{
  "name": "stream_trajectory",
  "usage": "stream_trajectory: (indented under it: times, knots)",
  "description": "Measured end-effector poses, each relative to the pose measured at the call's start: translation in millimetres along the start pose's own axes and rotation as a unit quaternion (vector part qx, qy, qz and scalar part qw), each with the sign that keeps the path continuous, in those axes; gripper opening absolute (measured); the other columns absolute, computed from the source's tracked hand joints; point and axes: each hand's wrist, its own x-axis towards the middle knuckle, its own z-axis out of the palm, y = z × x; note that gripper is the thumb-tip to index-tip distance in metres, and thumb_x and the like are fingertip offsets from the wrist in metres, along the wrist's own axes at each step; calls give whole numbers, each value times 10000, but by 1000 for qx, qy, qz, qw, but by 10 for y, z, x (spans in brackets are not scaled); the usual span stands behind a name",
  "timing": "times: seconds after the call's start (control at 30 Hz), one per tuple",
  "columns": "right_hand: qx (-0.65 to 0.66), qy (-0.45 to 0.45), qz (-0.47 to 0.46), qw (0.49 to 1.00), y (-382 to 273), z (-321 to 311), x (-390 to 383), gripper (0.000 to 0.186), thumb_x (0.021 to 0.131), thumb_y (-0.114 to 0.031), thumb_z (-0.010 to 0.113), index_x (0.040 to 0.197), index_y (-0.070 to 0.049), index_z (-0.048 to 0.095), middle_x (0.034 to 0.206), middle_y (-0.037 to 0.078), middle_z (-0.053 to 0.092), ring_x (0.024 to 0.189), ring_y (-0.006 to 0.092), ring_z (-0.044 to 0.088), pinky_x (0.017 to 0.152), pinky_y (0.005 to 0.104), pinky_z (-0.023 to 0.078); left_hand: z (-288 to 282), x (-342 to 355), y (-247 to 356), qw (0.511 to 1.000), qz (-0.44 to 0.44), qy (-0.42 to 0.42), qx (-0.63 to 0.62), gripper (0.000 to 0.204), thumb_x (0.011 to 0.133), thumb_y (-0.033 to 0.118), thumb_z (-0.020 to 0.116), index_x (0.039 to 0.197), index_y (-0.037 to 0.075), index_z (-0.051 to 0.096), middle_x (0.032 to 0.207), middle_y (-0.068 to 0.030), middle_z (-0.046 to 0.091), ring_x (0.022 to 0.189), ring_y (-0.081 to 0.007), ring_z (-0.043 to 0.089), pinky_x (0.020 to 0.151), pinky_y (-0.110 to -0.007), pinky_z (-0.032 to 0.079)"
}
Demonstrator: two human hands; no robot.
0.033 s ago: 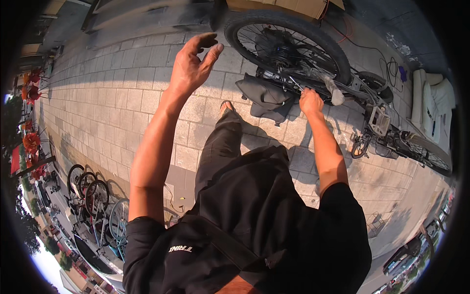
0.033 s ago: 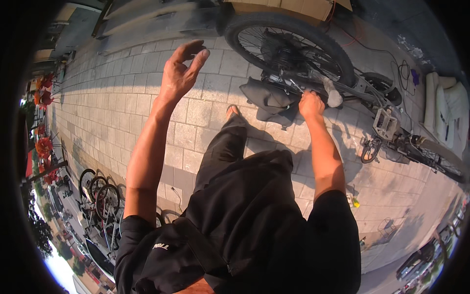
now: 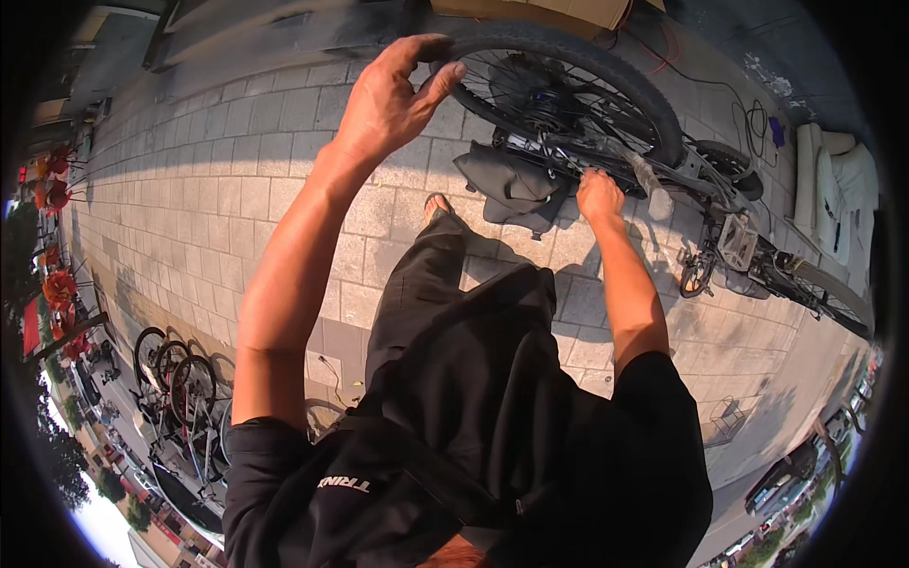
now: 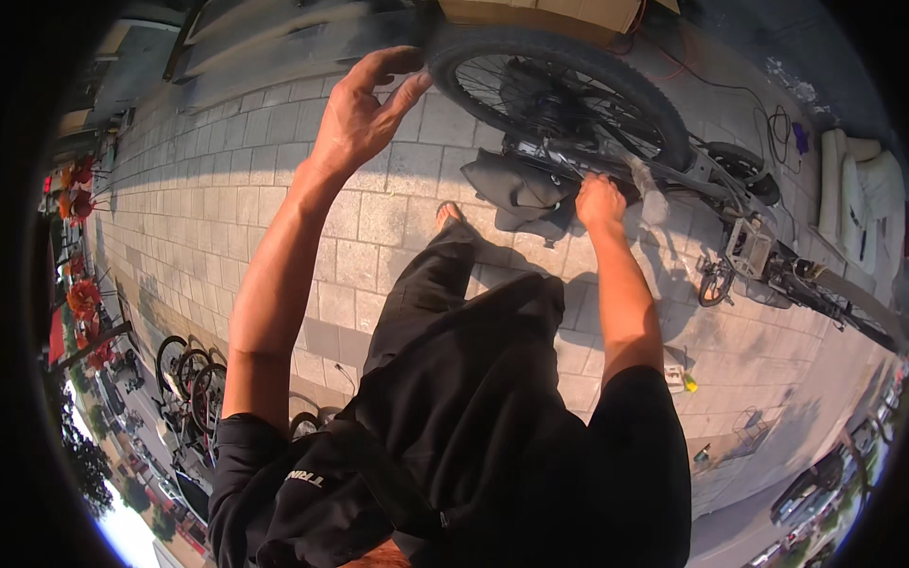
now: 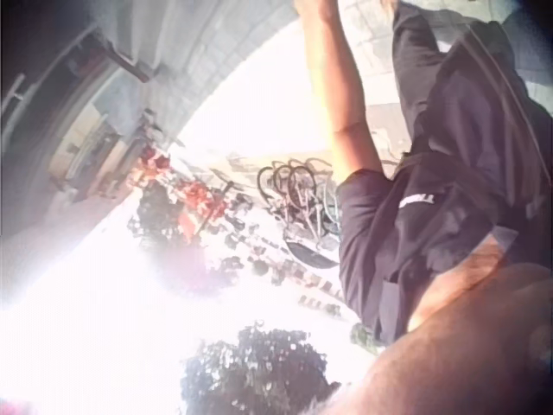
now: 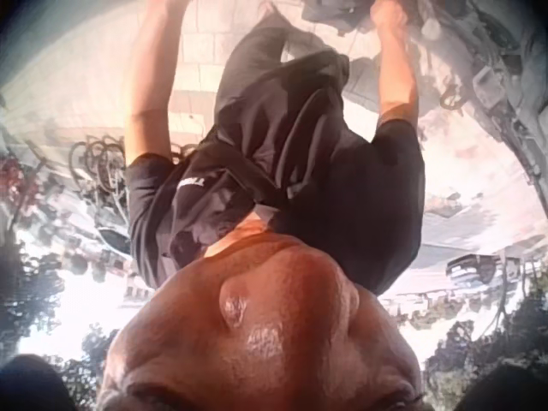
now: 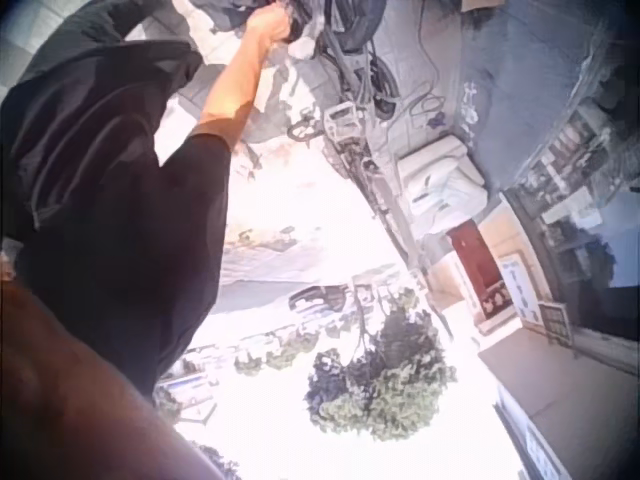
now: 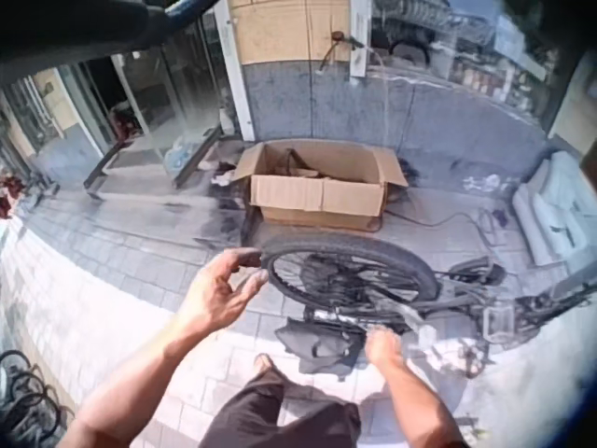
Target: The person works on a bicycle's rear wheel and drivetrain, rotating the tire and adjusting components by hand. They then use a wrench to tighten a bolt on the rear wheel hub.
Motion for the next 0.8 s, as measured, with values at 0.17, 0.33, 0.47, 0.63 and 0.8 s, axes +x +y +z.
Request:
stream_trajectory:
  times: [0.17,0.33,0.47,0.63,0.8]
  knots:
    - [-10,28,-32,999,-132,137,78,189,883,-165,620,1000,-89,747,1054,154,713,1024,354,679,904,478,556,453,1139,60,974,172,-145,38,679,864,446,804,1394,73,602,1325,-162,653,1244,-325,618,1062,-451,482]
    - [-37,10,-40,998,-213,208,146,231,932,-149,592,1098,-81,738,1049,135,715,1061,316,667,907,458,534,1068,1669,306,914,310,-210,158,899,765,464,845,1455,-1,504,1348,-248,596,1265,-411,569,1065,-472,466]
    - [-7,46,-44,998,-315,245,207,250,914,-155,589,1099,-75,737,1070,116,713,1048,309,666,914,444,525,1603,1838,80,855,422,-184,239,766,811,496,815,1392,60,573,1242,-189,681,1172,-365,655,977,-463,531]
    - [15,59,-32,998,-255,395,256,251,896,-139,564,1076,-72,724,1068,111,707,1067,299,660,914,438,521,1837,1803,185,872,238,-344,255,647,846,518,768,1314,101,606,1156,-146,721,1059,-354,705,884,-468,581]
    - [29,52,22,998,-327,743,328,230,886,-173,579,1061,-101,709,1104,74,699,1090,267,653,888,423,529,1931,1801,107,878,303,-283,241,590,813,457,826,1225,82,631,998,-177,727,913,-378,724,783,-470,591]
